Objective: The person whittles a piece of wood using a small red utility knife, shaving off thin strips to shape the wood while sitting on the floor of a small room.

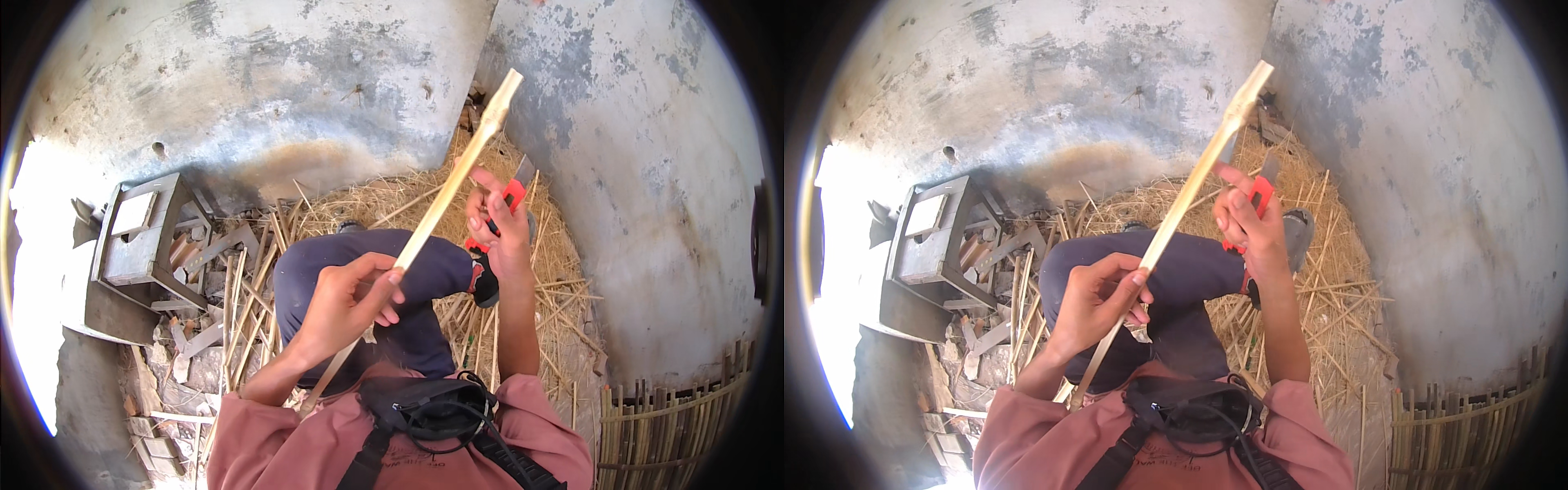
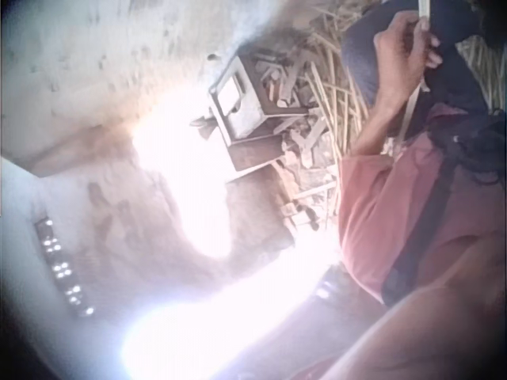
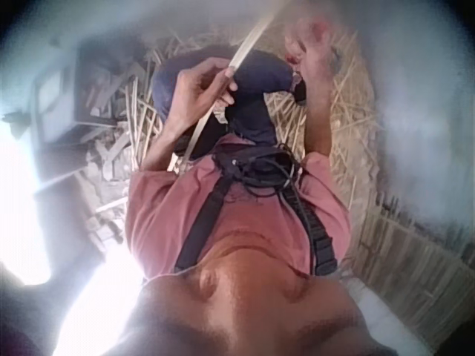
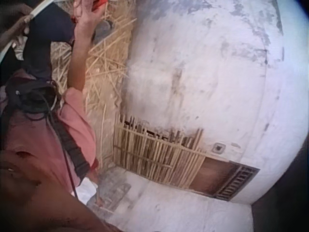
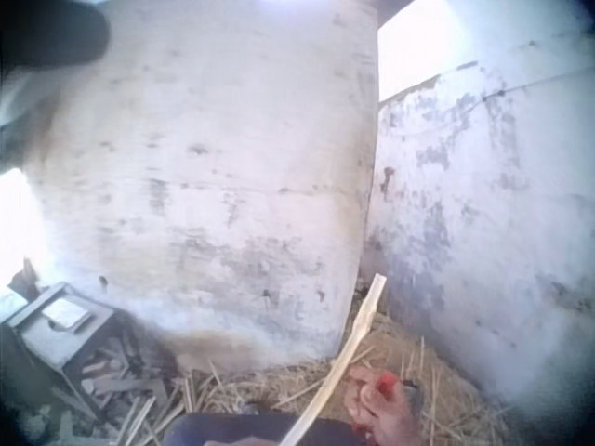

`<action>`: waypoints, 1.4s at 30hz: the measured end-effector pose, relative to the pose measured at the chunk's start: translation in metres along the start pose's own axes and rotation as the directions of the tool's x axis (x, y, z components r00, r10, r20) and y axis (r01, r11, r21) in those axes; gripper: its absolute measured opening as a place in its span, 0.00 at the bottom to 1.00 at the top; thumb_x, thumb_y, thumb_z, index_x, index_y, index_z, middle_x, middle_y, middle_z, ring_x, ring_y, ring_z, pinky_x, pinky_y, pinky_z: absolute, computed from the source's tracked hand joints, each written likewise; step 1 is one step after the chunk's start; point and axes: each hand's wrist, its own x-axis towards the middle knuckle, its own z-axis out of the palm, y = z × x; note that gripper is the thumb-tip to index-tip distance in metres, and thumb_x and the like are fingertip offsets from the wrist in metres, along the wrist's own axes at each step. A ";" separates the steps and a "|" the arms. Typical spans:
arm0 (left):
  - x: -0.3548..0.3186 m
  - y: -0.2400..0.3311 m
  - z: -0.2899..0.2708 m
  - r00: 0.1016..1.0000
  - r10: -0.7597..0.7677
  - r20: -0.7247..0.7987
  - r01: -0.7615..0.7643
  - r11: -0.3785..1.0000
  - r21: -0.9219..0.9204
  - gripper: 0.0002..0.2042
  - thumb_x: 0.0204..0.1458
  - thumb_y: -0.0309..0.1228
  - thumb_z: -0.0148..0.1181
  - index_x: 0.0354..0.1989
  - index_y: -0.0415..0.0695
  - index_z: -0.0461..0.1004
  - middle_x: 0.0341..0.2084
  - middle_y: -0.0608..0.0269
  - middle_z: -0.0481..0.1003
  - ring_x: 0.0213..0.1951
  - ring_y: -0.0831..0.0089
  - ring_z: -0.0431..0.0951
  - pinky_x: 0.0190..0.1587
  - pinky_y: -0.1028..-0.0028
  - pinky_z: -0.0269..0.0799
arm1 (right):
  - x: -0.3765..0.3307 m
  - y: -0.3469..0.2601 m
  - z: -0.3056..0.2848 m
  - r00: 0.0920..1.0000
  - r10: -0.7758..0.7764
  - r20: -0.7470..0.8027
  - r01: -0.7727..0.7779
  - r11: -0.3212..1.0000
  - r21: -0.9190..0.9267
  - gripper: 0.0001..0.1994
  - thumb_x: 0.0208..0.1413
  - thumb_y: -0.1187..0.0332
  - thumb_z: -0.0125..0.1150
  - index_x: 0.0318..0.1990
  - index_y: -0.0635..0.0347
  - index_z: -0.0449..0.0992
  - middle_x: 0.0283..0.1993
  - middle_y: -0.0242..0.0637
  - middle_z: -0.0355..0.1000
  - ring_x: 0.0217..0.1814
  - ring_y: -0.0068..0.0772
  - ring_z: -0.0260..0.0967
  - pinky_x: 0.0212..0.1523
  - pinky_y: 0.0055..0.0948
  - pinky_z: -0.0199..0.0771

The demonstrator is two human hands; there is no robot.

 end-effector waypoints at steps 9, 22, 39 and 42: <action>0.012 -0.002 0.011 0.979 -0.138 0.150 0.149 0.987 -0.065 0.11 0.72 0.29 0.54 0.53 0.33 0.75 0.30 0.56 0.83 0.29 0.72 0.86 0.30 0.75 0.84 | 0.005 0.002 0.008 0.979 0.006 -0.204 -0.031 0.992 -0.122 0.13 0.71 0.63 0.60 0.47 0.66 0.83 0.23 0.23 0.66 0.22 0.09 0.57 0.22 0.16 0.51; 0.024 0.000 0.001 0.985 -0.008 0.174 -0.025 0.982 0.188 0.09 0.66 0.21 0.62 0.51 0.33 0.74 0.30 0.58 0.85 0.36 0.74 0.87 0.41 0.74 0.82 | -0.007 0.008 0.018 0.997 0.054 -0.053 -0.063 0.980 -0.190 0.14 0.69 0.62 0.63 0.49 0.67 0.83 0.30 0.32 0.77 0.29 0.13 0.69 0.26 0.15 0.58; 0.038 0.027 -0.011 0.995 0.030 0.092 -0.061 0.931 0.359 0.16 0.60 0.26 0.70 0.53 0.36 0.74 0.32 0.57 0.85 0.36 0.71 0.88 0.42 0.73 0.82 | 0.011 0.001 -0.003 0.969 -0.096 -0.229 0.036 0.967 -0.253 0.12 0.63 0.73 0.68 0.51 0.71 0.79 0.41 0.39 0.83 0.42 0.24 0.81 0.48 0.25 0.79; 0.052 0.044 -0.035 0.989 0.092 0.118 -0.128 0.929 0.348 0.20 0.59 0.26 0.71 0.57 0.36 0.72 0.38 0.54 0.84 0.43 0.67 0.88 0.47 0.70 0.83 | 0.017 0.004 0.015 0.978 -0.060 -0.200 0.010 0.970 -0.243 0.13 0.62 0.74 0.69 0.51 0.71 0.79 0.42 0.41 0.83 0.44 0.24 0.81 0.48 0.26 0.80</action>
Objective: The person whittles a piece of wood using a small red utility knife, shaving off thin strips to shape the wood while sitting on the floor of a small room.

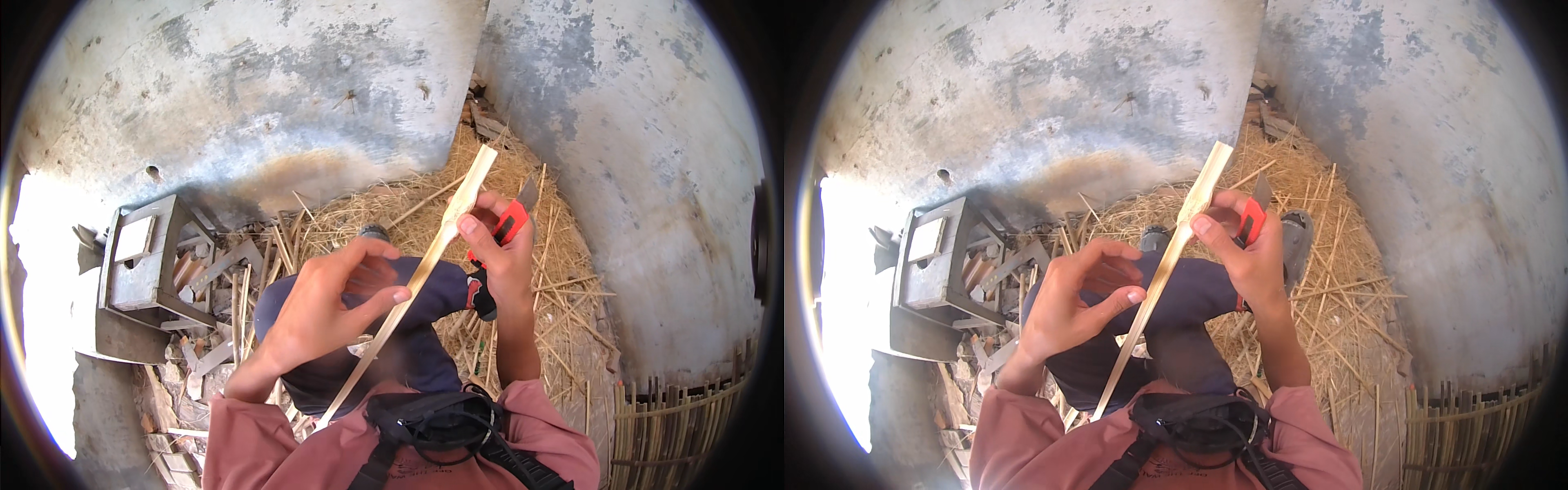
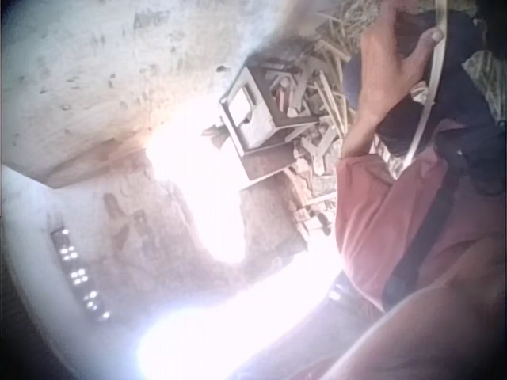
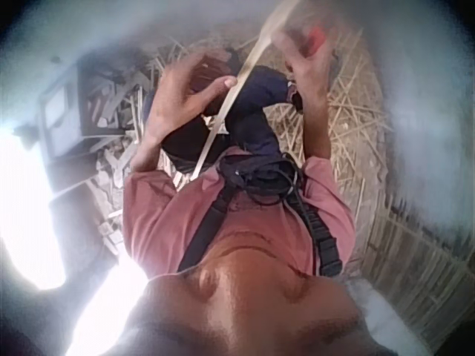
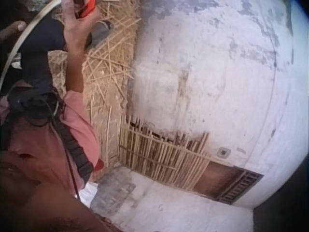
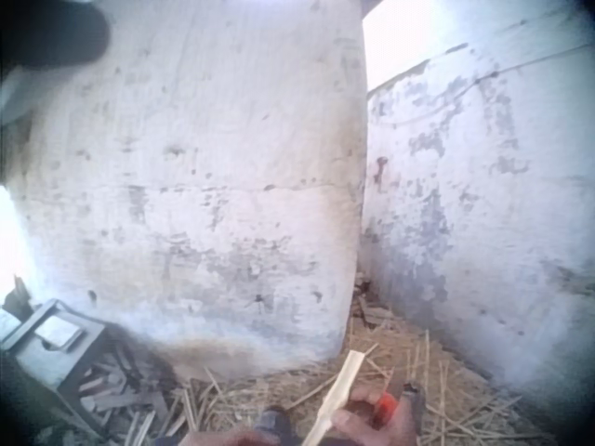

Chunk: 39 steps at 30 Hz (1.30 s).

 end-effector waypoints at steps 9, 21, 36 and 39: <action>0.008 -0.022 0.070 0.993 -0.104 0.052 0.117 0.878 -0.465 0.17 0.70 0.25 0.54 0.66 0.38 0.65 0.38 0.62 0.77 0.37 0.79 0.82 0.37 0.78 0.76 | -0.004 0.014 -0.007 0.990 0.094 0.108 -0.105 0.989 0.100 0.17 0.63 0.73 0.68 0.56 0.71 0.75 0.42 0.39 0.81 0.43 0.23 0.79 0.45 0.22 0.79; 0.025 -0.041 0.082 0.988 -0.120 -0.098 0.078 0.933 -0.351 0.14 0.73 0.29 0.52 0.63 0.39 0.72 0.28 0.72 0.70 0.27 0.87 0.63 0.30 0.80 0.61 | -0.017 0.009 -0.033 0.912 -0.277 0.302 0.408 0.686 -0.603 0.16 0.61 0.60 0.71 0.49 0.61 0.80 0.27 0.34 0.70 0.24 0.29 0.68 0.26 0.28 0.67; 0.028 -0.036 0.081 0.973 -0.105 -0.205 0.037 0.949 -0.313 0.08 0.69 0.26 0.57 0.52 0.37 0.75 0.23 0.75 0.63 0.28 0.86 0.58 0.30 0.78 0.55 | -0.015 -0.002 -0.017 0.896 -0.261 0.359 0.441 0.432 -0.787 0.18 0.50 0.59 0.78 0.49 0.51 0.87 0.26 0.30 0.70 0.22 0.33 0.69 0.24 0.33 0.66; 0.026 -0.035 0.078 0.977 -0.102 -0.185 0.049 0.960 -0.274 0.11 0.68 0.27 0.59 0.55 0.37 0.76 0.23 0.73 0.65 0.28 0.86 0.58 0.30 0.78 0.56 | -0.013 -0.003 -0.015 0.903 -0.270 0.333 0.423 0.433 -0.796 0.18 0.50 0.59 0.78 0.48 0.52 0.86 0.26 0.30 0.71 0.22 0.34 0.70 0.24 0.34 0.67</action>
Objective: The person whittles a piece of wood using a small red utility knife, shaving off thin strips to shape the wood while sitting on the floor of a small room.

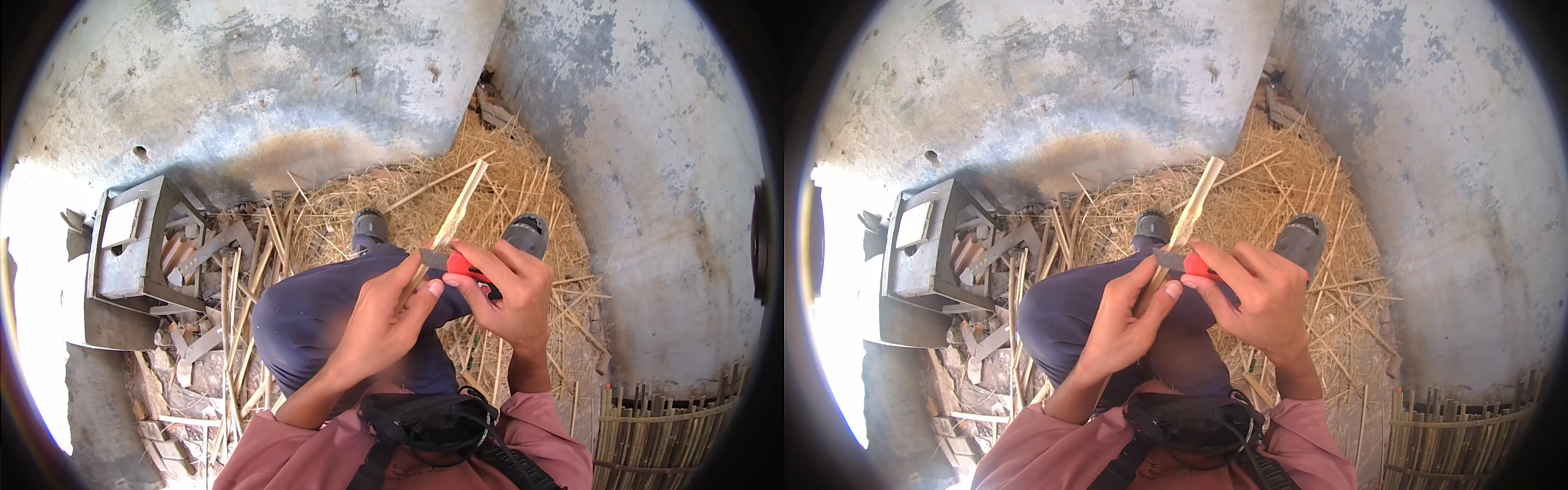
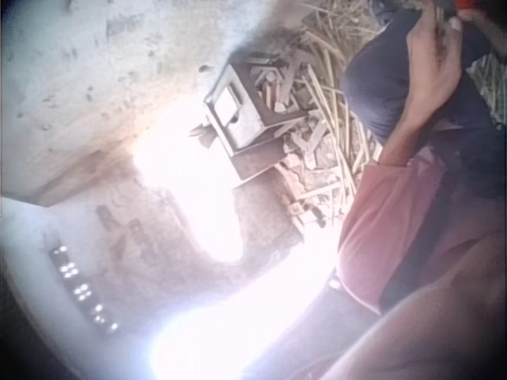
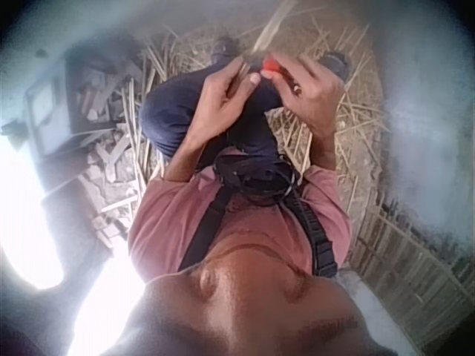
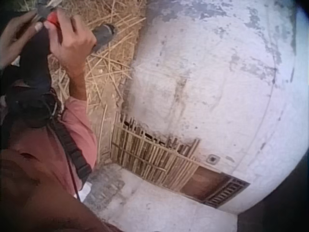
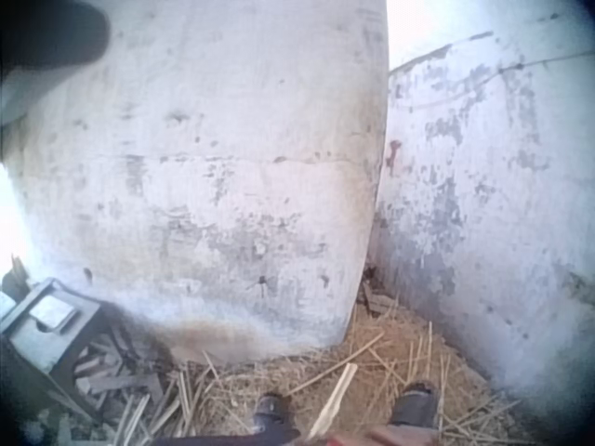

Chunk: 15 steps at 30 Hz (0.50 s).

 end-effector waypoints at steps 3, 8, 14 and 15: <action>-0.001 0.000 0.002 0.999 0.025 -0.021 -0.024 0.998 0.057 0.11 0.66 0.28 0.62 0.54 0.37 0.76 0.22 0.70 0.66 0.26 0.84 0.59 0.28 0.77 0.56 | 0.004 -0.004 0.000 0.999 0.029 -0.020 -0.030 0.999 -0.018 0.17 0.49 0.60 0.78 0.47 0.52 0.86 0.26 0.31 0.71 0.23 0.35 0.71 0.24 0.34 0.68; -0.001 -0.002 0.003 0.993 0.074 -0.088 -0.058 0.983 0.176 0.16 0.63 0.28 0.67 0.56 0.34 0.76 0.18 0.62 0.68 0.19 0.79 0.65 0.23 0.74 0.62 | 0.006 -0.006 0.002 0.998 0.028 -0.054 -0.029 0.999 -0.014 0.17 0.50 0.62 0.78 0.47 0.53 0.86 0.27 0.32 0.73 0.24 0.36 0.72 0.25 0.34 0.69; 0.000 0.003 0.007 0.982 0.097 -0.159 -0.062 0.976 0.211 0.10 0.61 0.28 0.68 0.45 0.36 0.78 0.15 0.66 0.63 0.20 0.82 0.59 0.24 0.75 0.58 | 0.003 -0.008 0.005 0.997 0.036 -0.074 -0.036 0.999 0.001 0.17 0.50 0.64 0.78 0.48 0.54 0.86 0.28 0.32 0.73 0.24 0.36 0.72 0.25 0.34 0.70; -0.001 0.004 0.009 0.981 0.093 -0.172 -0.055 0.975 0.216 0.10 0.61 0.28 0.68 0.45 0.36 0.78 0.15 0.65 0.62 0.20 0.81 0.59 0.24 0.75 0.58 | 0.003 -0.009 0.004 0.996 0.043 -0.080 -0.043 0.999 0.004 0.17 0.50 0.64 0.78 0.48 0.54 0.86 0.27 0.33 0.73 0.24 0.36 0.72 0.25 0.34 0.70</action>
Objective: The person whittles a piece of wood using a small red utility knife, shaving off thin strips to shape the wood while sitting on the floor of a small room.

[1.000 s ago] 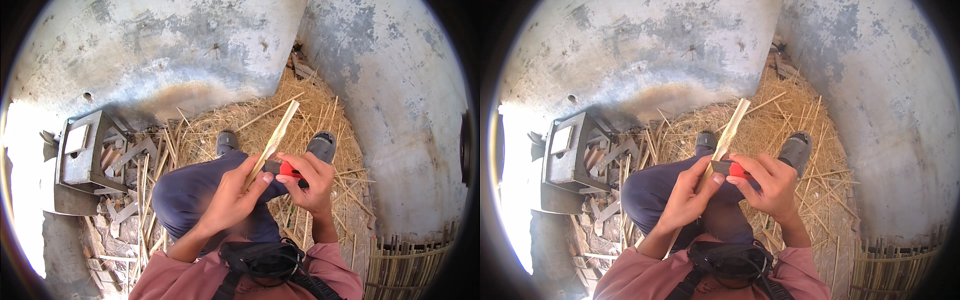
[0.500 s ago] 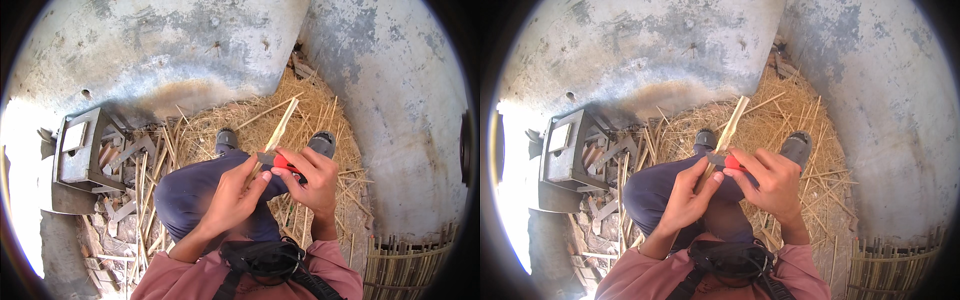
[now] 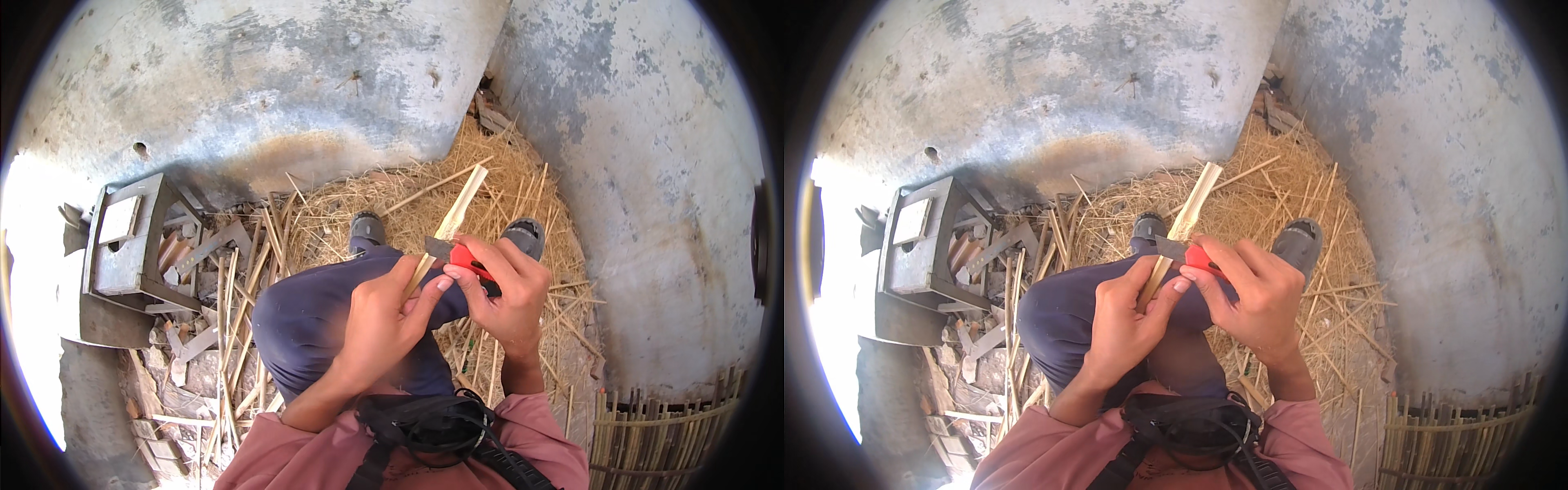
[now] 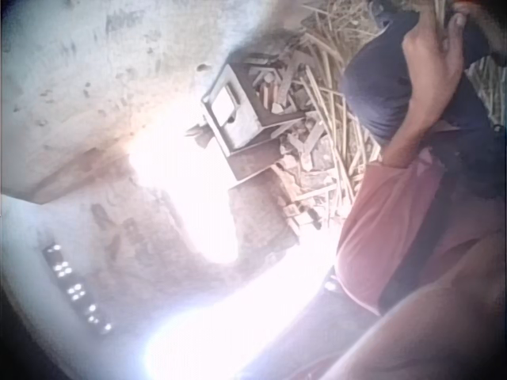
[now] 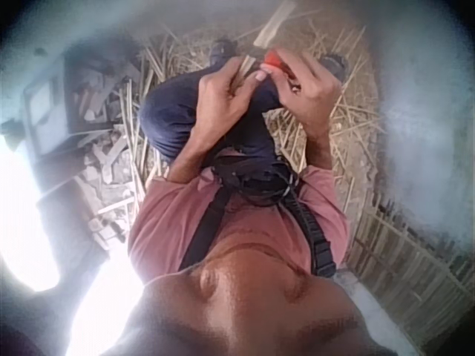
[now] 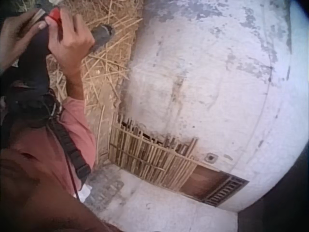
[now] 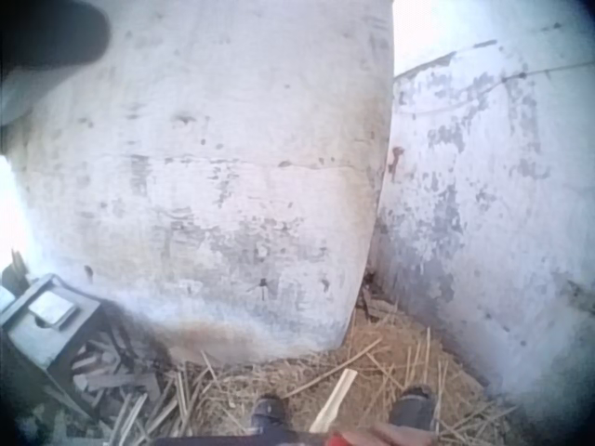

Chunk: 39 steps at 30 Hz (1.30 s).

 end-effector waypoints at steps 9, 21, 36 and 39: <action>-0.002 -0.005 0.006 0.999 0.012 -0.051 -0.010 0.999 0.045 0.09 0.61 0.29 0.69 0.42 0.35 0.78 0.15 0.64 0.62 0.20 0.80 0.59 0.23 0.74 0.58 | 0.006 -0.004 -0.007 0.999 0.011 0.045 -0.011 1.000 -0.009 0.16 0.53 0.65 0.76 0.49 0.54 0.86 0.28 0.34 0.75 0.23 0.37 0.74 0.24 0.34 0.70; 0.004 0.001 0.000 0.998 0.018 0.059 -0.009 0.989 -0.145 0.08 0.62 0.28 0.67 0.40 0.35 0.78 0.22 0.70 0.65 0.27 0.83 0.61 0.28 0.75 0.58 | 0.008 -0.002 -0.011 0.997 -0.016 0.070 0.016 1.000 -0.008 0.15 0.52 0.64 0.76 0.46 0.55 0.85 0.28 0.32 0.75 0.23 0.36 0.74 0.24 0.34 0.70; 0.002 -0.012 0.011 1.000 0.019 -0.015 -0.022 0.956 -0.292 0.08 0.63 0.25 0.67 0.39 0.30 0.78 0.23 0.66 0.65 0.27 0.83 0.59 0.27 0.76 0.57 | 0.003 -0.014 -0.005 1.000 0.010 -0.003 -0.010 0.997 -0.078 0.13 0.52 0.64 0.76 0.45 0.52 0.85 0.27 0.32 0.73 0.22 0.37 0.72 0.23 0.34 0.69; 0.003 -0.010 0.013 1.000 0.008 -0.021 -0.014 0.952 -0.306 0.08 0.63 0.26 0.67 0.39 0.31 0.80 0.22 0.67 0.66 0.27 0.84 0.59 0.27 0.76 0.57 | 0.001 -0.017 -0.004 0.999 0.020 -0.027 -0.023 0.994 -0.104 0.13 0.52 0.63 0.76 0.45 0.53 0.85 0.26 0.33 0.73 0.21 0.37 0.72 0.23 0.34 0.69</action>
